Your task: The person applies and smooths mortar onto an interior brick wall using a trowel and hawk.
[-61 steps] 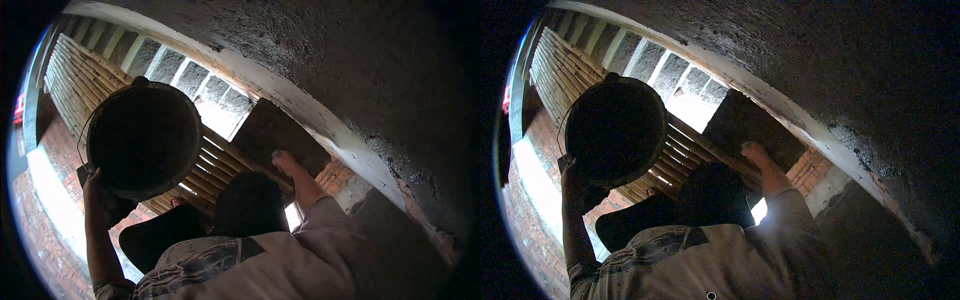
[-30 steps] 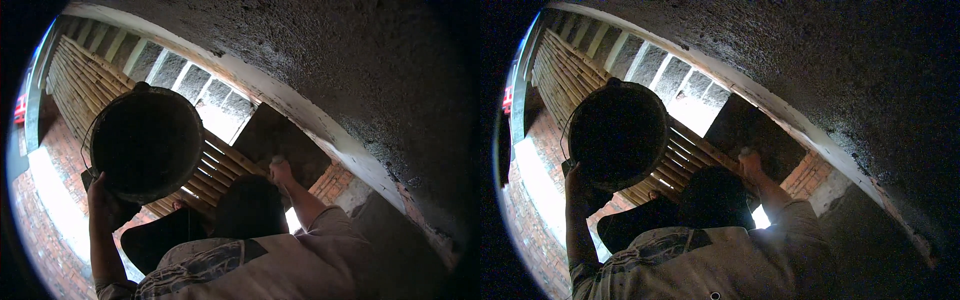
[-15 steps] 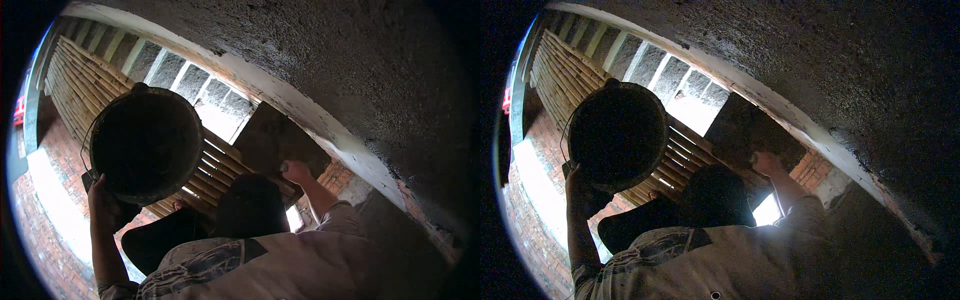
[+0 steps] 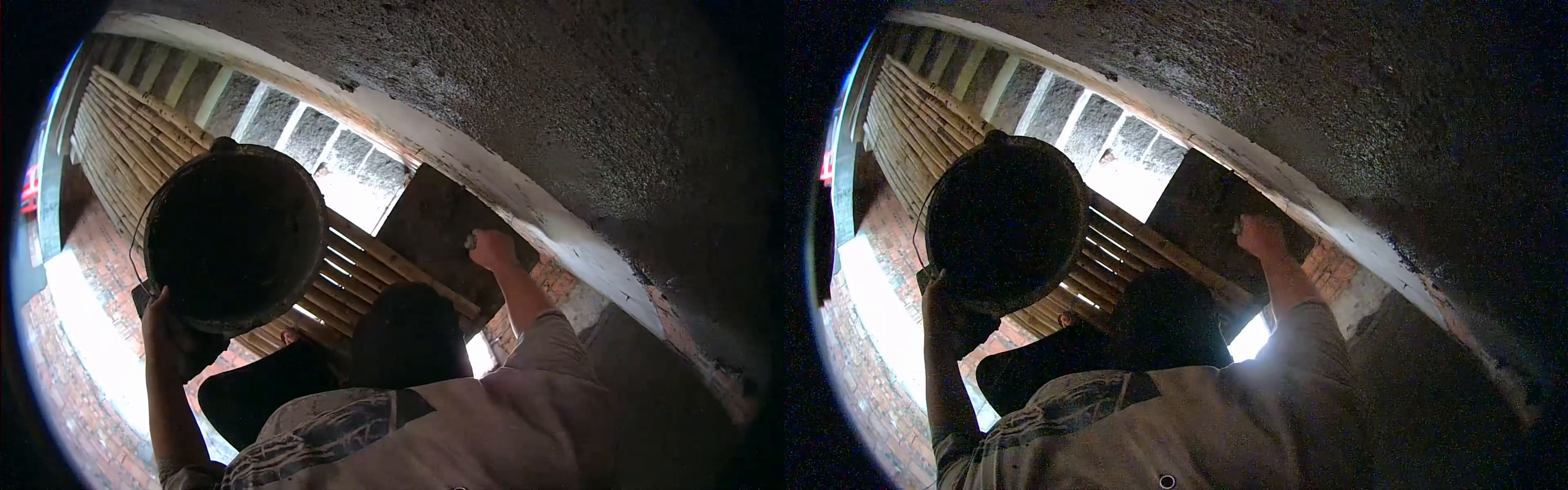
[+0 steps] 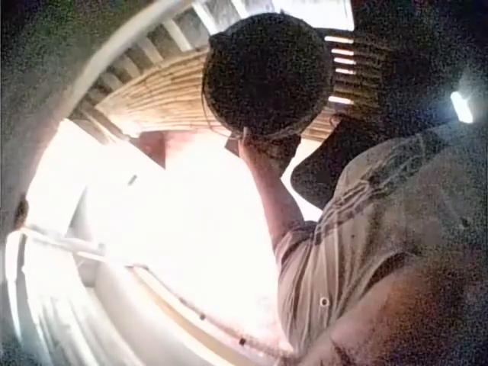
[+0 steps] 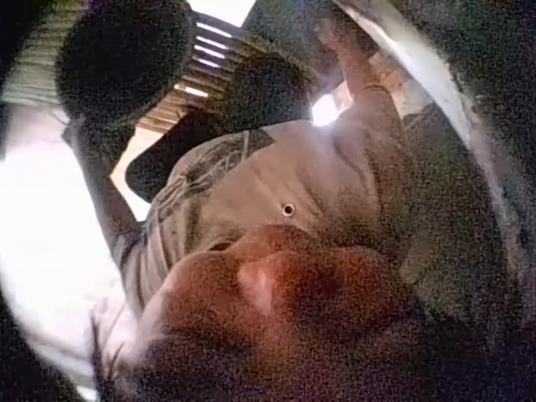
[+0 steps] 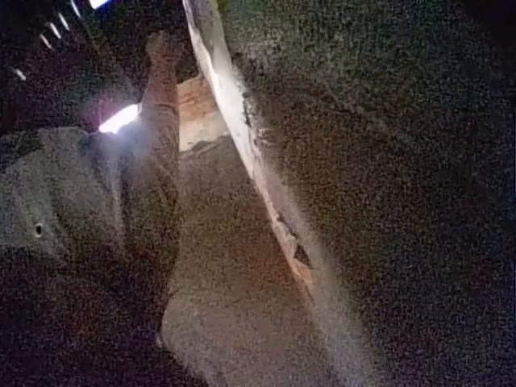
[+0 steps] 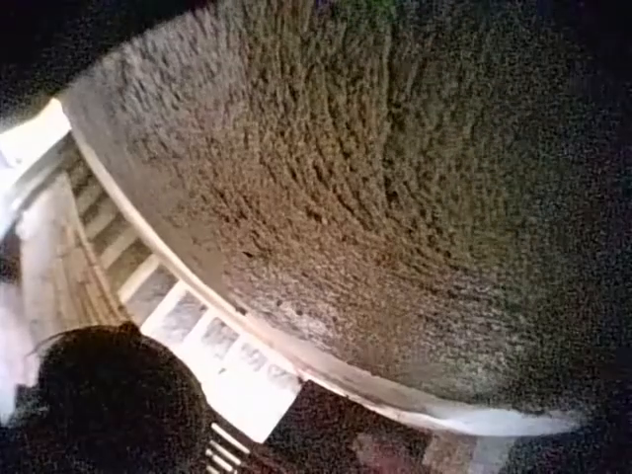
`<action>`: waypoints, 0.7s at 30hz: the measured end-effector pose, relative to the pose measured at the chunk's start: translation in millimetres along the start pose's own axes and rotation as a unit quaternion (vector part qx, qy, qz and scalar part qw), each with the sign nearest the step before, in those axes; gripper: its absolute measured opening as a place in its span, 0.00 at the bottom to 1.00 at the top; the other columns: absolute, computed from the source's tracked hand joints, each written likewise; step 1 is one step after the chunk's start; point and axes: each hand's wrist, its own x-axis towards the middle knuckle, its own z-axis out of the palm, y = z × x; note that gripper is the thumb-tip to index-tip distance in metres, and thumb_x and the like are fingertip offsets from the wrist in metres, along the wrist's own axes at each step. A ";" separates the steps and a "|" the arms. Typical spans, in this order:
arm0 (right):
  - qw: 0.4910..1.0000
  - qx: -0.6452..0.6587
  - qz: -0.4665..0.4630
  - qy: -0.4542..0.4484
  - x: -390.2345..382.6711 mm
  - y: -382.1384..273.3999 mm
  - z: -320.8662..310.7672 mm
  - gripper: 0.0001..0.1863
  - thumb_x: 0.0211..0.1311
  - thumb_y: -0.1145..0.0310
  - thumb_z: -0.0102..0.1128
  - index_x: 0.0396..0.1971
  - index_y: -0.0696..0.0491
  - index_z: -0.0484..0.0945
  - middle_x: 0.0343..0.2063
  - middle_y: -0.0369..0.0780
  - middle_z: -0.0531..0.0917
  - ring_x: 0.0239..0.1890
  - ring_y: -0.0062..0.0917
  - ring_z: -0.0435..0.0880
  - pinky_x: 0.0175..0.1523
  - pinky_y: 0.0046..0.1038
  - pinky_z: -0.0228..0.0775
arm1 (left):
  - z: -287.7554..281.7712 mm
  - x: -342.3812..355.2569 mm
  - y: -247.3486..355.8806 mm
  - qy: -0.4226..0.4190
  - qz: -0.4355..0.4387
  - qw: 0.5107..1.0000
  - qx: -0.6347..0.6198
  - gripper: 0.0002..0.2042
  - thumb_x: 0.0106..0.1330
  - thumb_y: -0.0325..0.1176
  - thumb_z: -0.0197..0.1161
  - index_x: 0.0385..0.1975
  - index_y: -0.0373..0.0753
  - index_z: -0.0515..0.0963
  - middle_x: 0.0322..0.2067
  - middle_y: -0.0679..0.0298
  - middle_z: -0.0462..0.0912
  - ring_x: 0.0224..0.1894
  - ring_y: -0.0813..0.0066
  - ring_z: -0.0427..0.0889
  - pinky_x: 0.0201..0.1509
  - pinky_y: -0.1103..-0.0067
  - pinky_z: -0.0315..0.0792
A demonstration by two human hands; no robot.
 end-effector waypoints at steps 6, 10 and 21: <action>0.999 -0.014 -0.019 -0.034 -2.8 -2.1 -19.7 0.12 0.43 0.63 0.51 0.30 0.50 0.76 0.26 0.43 0.81 0.30 0.42 0.79 0.34 0.40 0.69 | 17.2 -14.3 9.0 0.029 0.011 1.000 0.002 0.15 0.62 0.39 0.54 0.39 0.33 0.74 0.34 0.60 0.79 0.33 0.73 0.76 0.37 0.82 0.67; 0.999 0.011 -0.037 0.004 4.5 4.5 -15.0 0.12 0.42 0.63 0.51 0.29 0.49 0.76 0.26 0.43 0.81 0.30 0.42 0.79 0.33 0.40 0.69 | 6.1 -10.6 5.1 0.035 0.008 0.999 0.029 0.15 0.62 0.39 0.55 0.39 0.33 0.75 0.34 0.60 0.79 0.33 0.74 0.76 0.36 0.81 0.67; 0.997 0.076 -0.025 0.017 -40.1 21.6 -14.7 0.16 0.44 0.60 0.52 0.34 0.51 0.74 0.26 0.45 0.80 0.29 0.43 0.78 0.33 0.41 0.68 | 44.7 -37.9 24.5 0.014 0.024 1.000 0.015 0.17 0.62 0.37 0.54 0.44 0.30 0.71 0.37 0.57 0.78 0.35 0.72 0.77 0.41 0.82 0.69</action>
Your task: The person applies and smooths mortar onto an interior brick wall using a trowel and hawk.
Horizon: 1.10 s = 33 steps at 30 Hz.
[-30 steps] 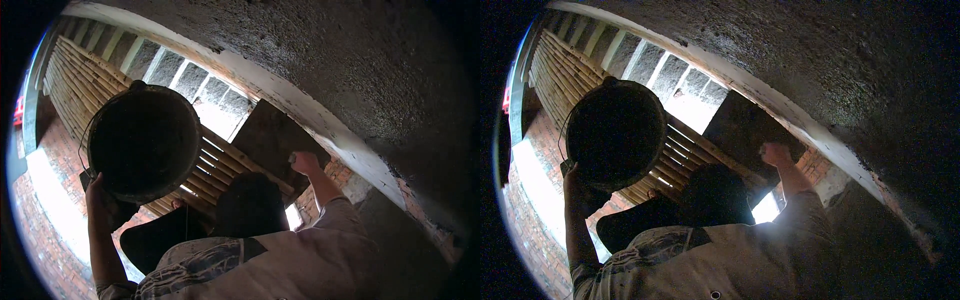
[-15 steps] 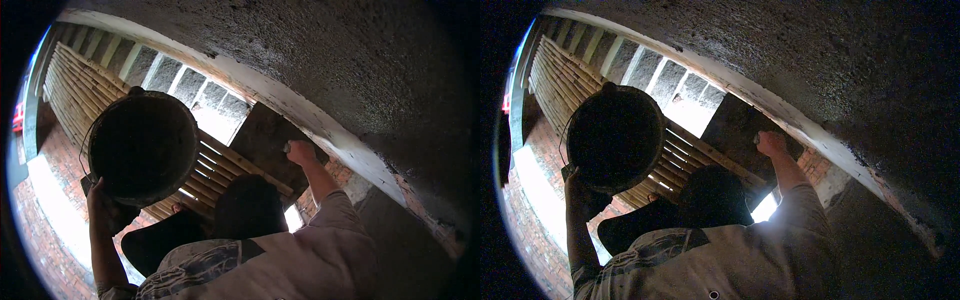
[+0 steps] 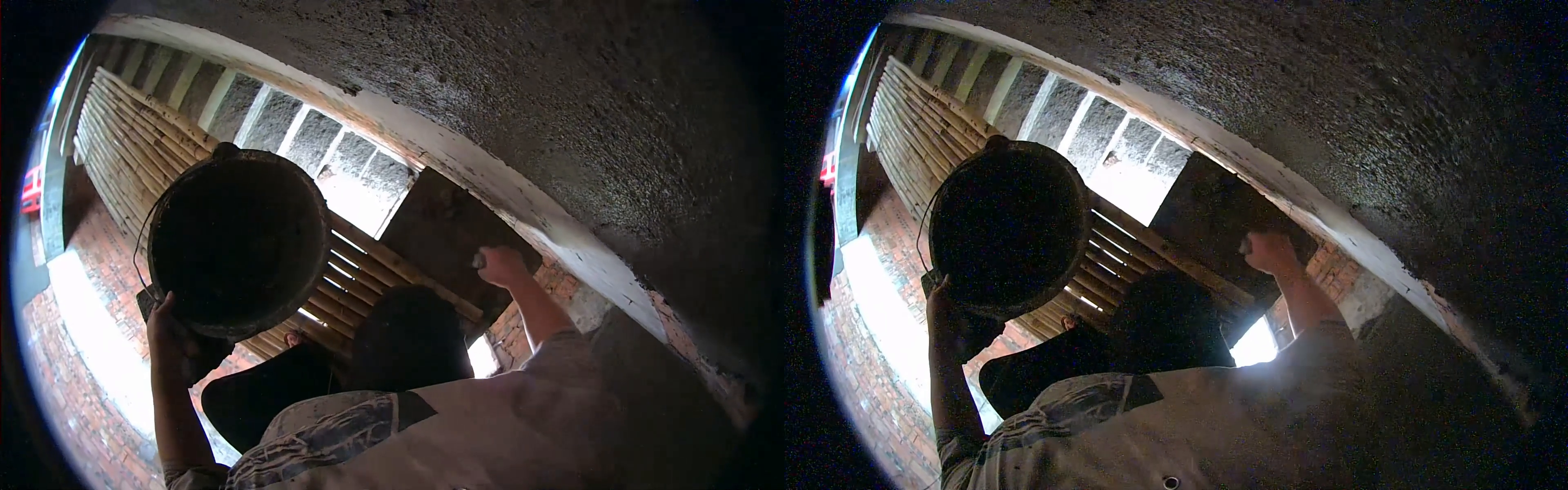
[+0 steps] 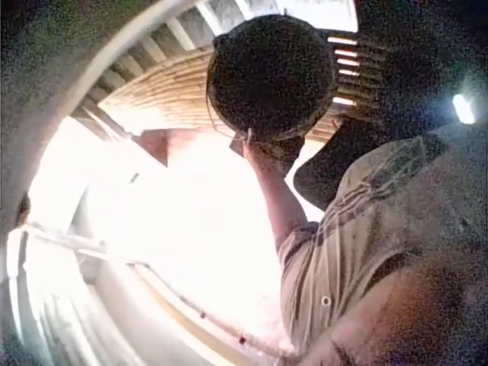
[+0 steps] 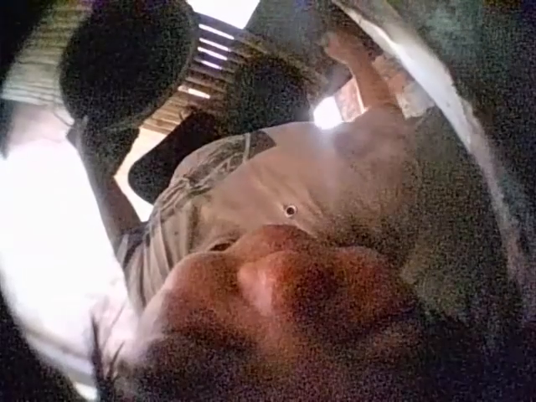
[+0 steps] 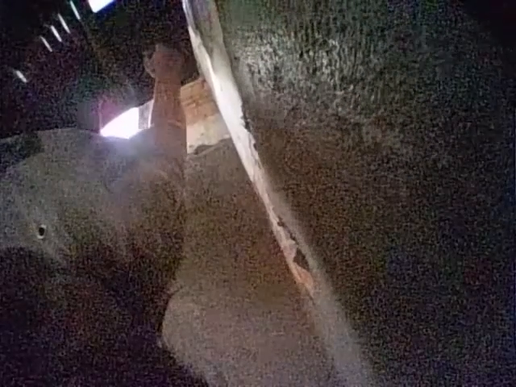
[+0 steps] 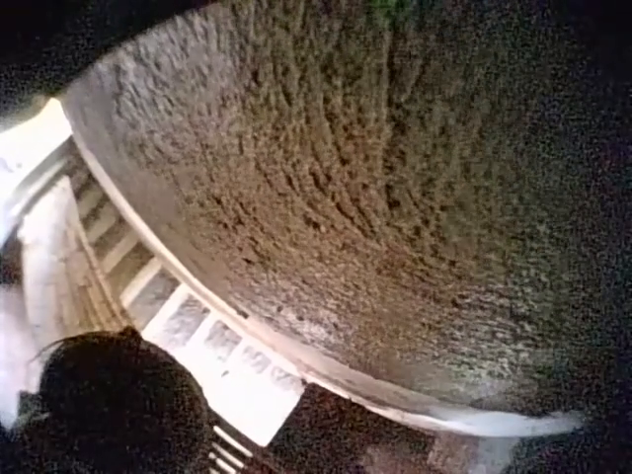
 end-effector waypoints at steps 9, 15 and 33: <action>0.969 0.106 0.151 0.162 -37.4 21.7 62.8 0.20 0.49 0.59 0.51 0.39 0.58 0.71 0.26 0.50 0.78 0.27 0.47 0.76 0.32 0.41 0.69 | -47.8 38.2 -24.0 0.002 -0.026 0.999 -0.024 0.15 0.63 0.37 0.54 0.42 0.32 0.74 0.36 0.59 0.79 0.34 0.74 0.76 0.39 0.82 0.68; 0.958 0.199 0.162 0.131 -25.4 -59.8 74.1 0.19 0.51 0.61 0.50 0.38 0.59 0.71 0.26 0.51 0.77 0.28 0.45 0.76 0.33 0.41 0.68 | -37.7 30.4 -22.9 0.008 0.008 1.000 0.007 0.16 0.63 0.37 0.54 0.43 0.31 0.71 0.36 0.58 0.78 0.34 0.74 0.76 0.40 0.82 0.69; 0.864 0.388 -0.260 0.188 56.1 -266.5 -96.8 0.18 0.52 0.65 0.53 0.42 0.55 0.66 0.21 0.42 0.75 0.20 0.37 0.75 0.26 0.34 0.66 | -46.4 17.3 -25.3 0.000 -0.028 0.998 -0.055 0.17 0.63 0.38 0.54 0.44 0.30 0.71 0.37 0.55 0.79 0.34 0.70 0.77 0.38 0.78 0.70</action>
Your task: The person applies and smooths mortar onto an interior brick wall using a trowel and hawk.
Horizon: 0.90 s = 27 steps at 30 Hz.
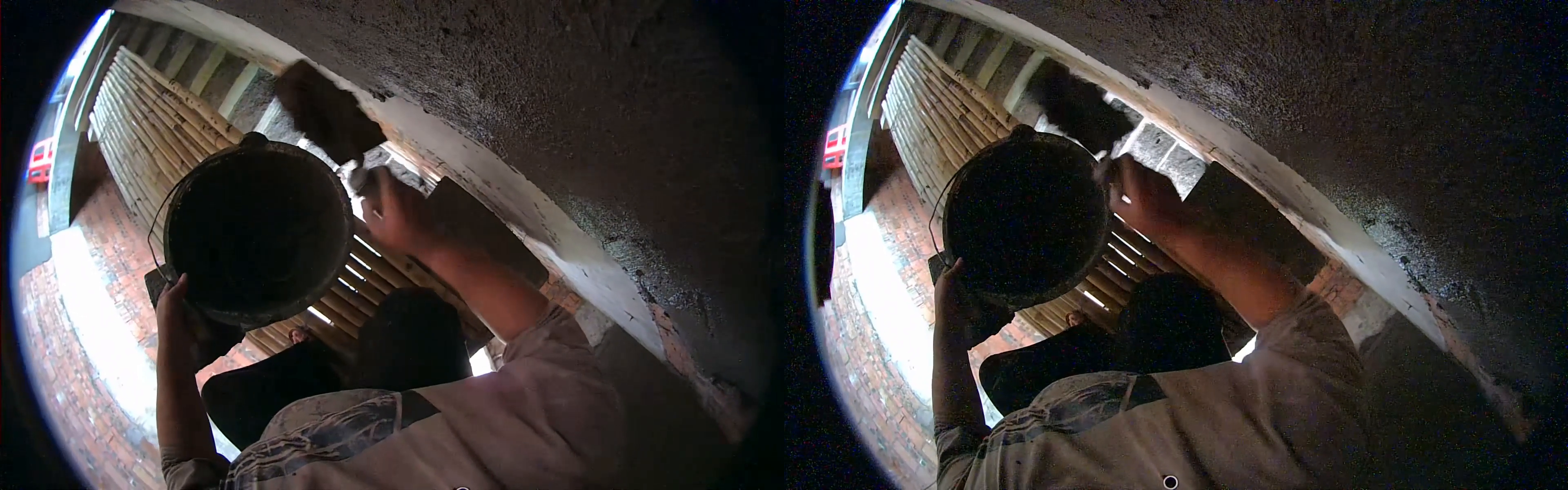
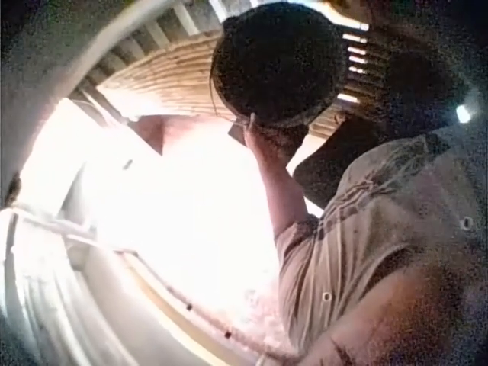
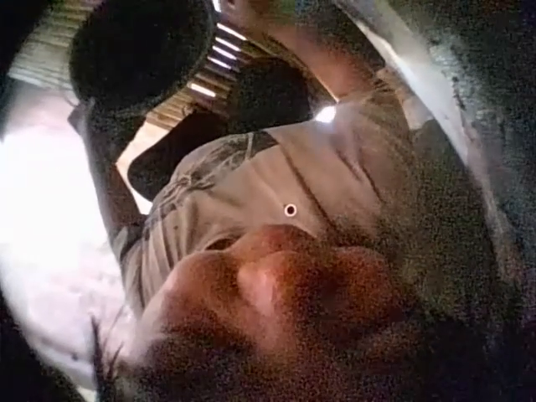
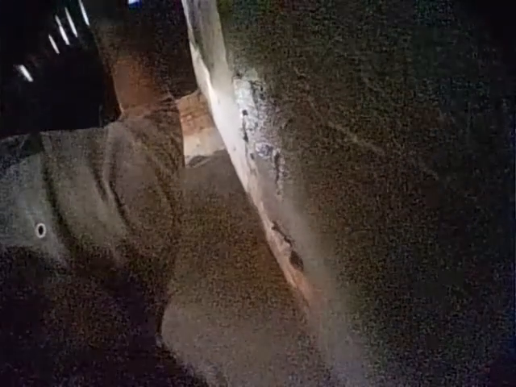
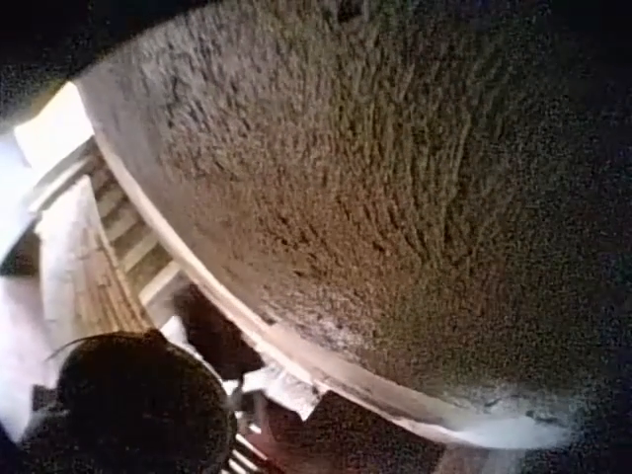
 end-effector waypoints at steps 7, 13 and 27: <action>0.898 -0.309 -0.171 -0.261 2.7 -4.6 6.9 0.14 0.54 0.63 0.52 0.39 0.54 0.69 0.25 0.43 0.78 0.27 0.38 0.77 0.29 0.36 0.67 | 24.5 -8.0 13.6 -0.033 -0.026 0.998 -0.052 0.16 0.62 0.35 0.52 0.44 0.29 0.70 0.36 0.56 0.78 0.34 0.71 0.77 0.39 0.82 0.69; 0.972 -0.140 0.187 -0.038 -107.4 85.6 -86.7 0.21 0.49 0.65 0.56 0.45 0.57 0.69 0.27 0.45 0.80 0.28 0.40 0.78 0.32 0.37 0.69 | 13.6 -5.4 7.7 -0.021 -0.021 1.000 -0.009 0.16 0.62 0.35 0.52 0.44 0.28 0.70 0.37 0.54 0.77 0.35 0.70 0.76 0.41 0.80 0.69; 0.854 -0.185 0.424 -0.240 -269.7 205.2 -85.3 0.23 0.50 0.51 0.52 0.34 0.57 0.77 0.29 0.47 0.79 0.27 0.40 0.76 0.34 0.35 0.67 | 84.0 -22.5 20.3 0.034 0.030 0.997 0.059 0.10 0.62 0.39 0.53 0.36 0.38 0.72 0.11 0.71 0.65 0.07 0.84 0.56 0.08 0.87 0.47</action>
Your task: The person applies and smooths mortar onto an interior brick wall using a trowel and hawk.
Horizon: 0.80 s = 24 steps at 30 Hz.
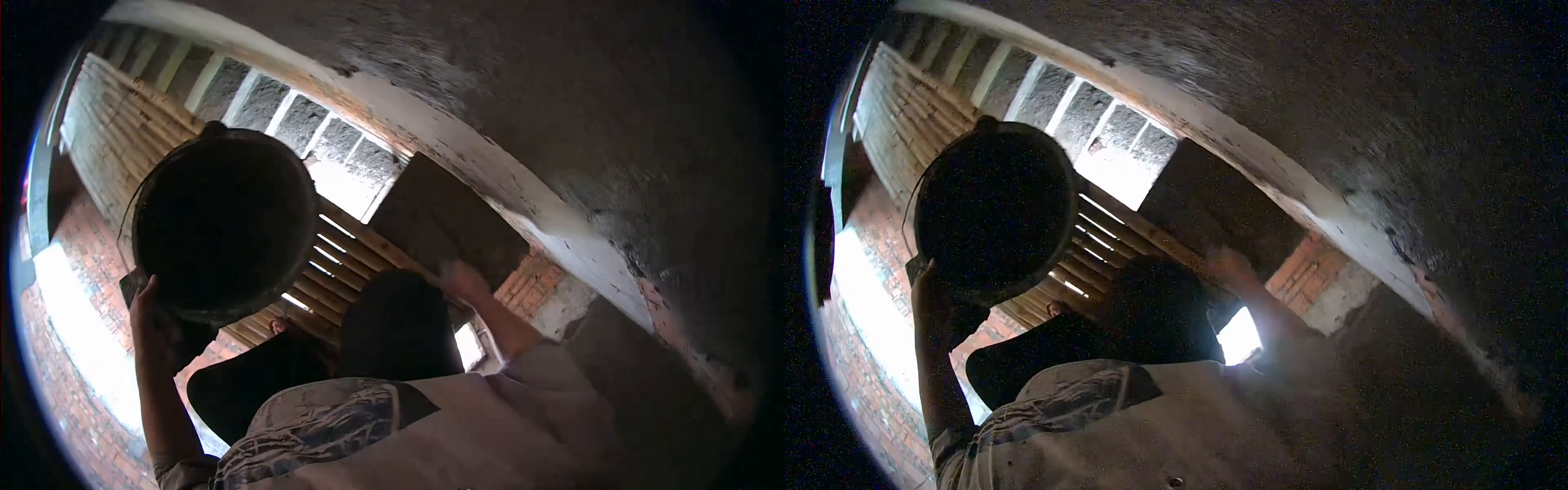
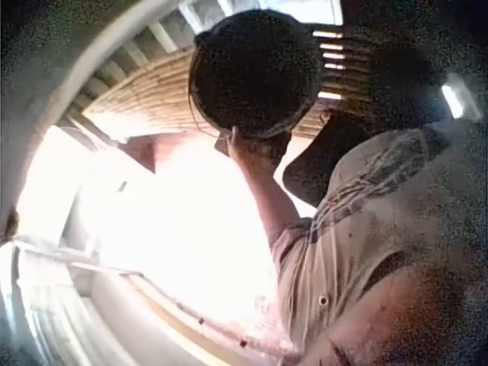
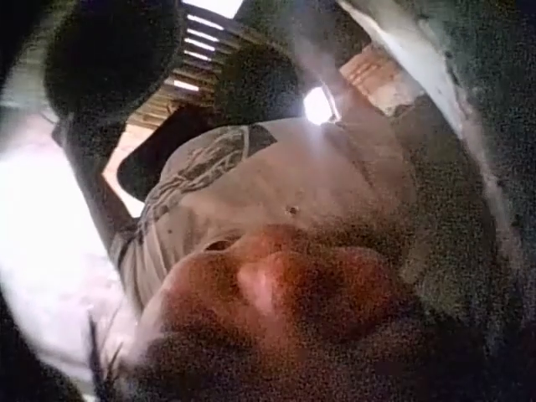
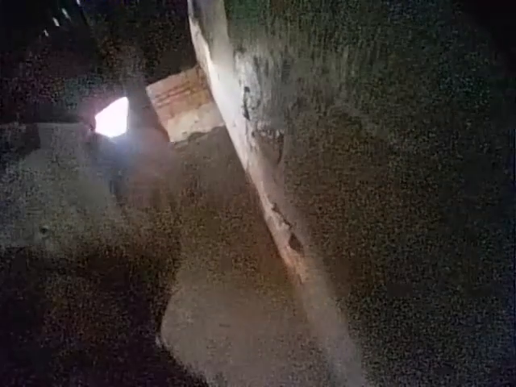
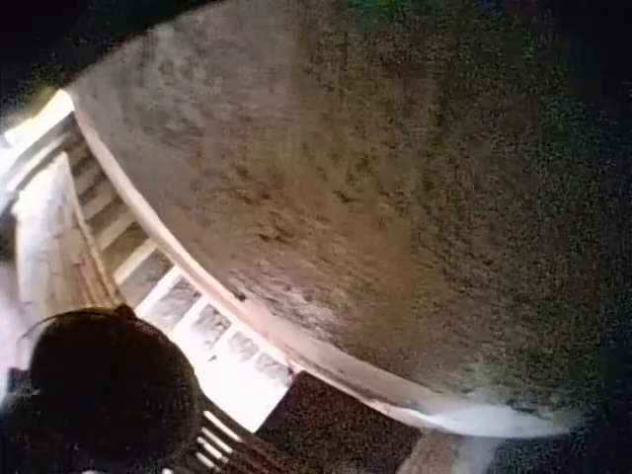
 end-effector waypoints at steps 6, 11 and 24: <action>0.998 -0.007 -0.027 0.055 5.5 -41.2 -48.6 0.19 0.45 0.56 0.56 0.34 0.55 0.74 0.28 0.47 0.80 0.29 0.41 0.77 0.35 0.36 0.67 | -38.9 24.2 -32.1 0.010 0.111 0.994 0.020 0.15 0.63 0.40 0.53 0.42 0.35 0.72 0.29 0.61 0.78 0.21 0.77 0.74 0.24 0.86 0.66; 0.995 -0.041 0.002 0.086 -47.8 -3.5 -62.3 0.22 0.44 0.56 0.56 0.38 0.54 0.72 0.30 0.47 0.80 0.33 0.44 0.78 0.36 0.37 0.69 | -47.4 8.3 -21.2 -0.016 -0.003 1.000 -0.008 0.12 0.64 0.36 0.51 0.41 0.35 0.70 0.36 0.61 0.74 0.37 0.75 0.71 0.43 0.81 0.65; 0.947 0.244 0.146 0.152 -124.5 131.2 -1.4 0.15 0.43 0.65 0.56 0.33 0.55 0.73 0.24 0.42 0.78 0.22 0.30 0.75 0.27 0.29 0.68 | -50.4 1.2 -18.1 -0.077 -0.020 0.995 -0.061 0.18 0.62 0.40 0.54 0.44 0.31 0.72 0.38 0.57 0.78 0.36 0.72 0.76 0.43 0.82 0.68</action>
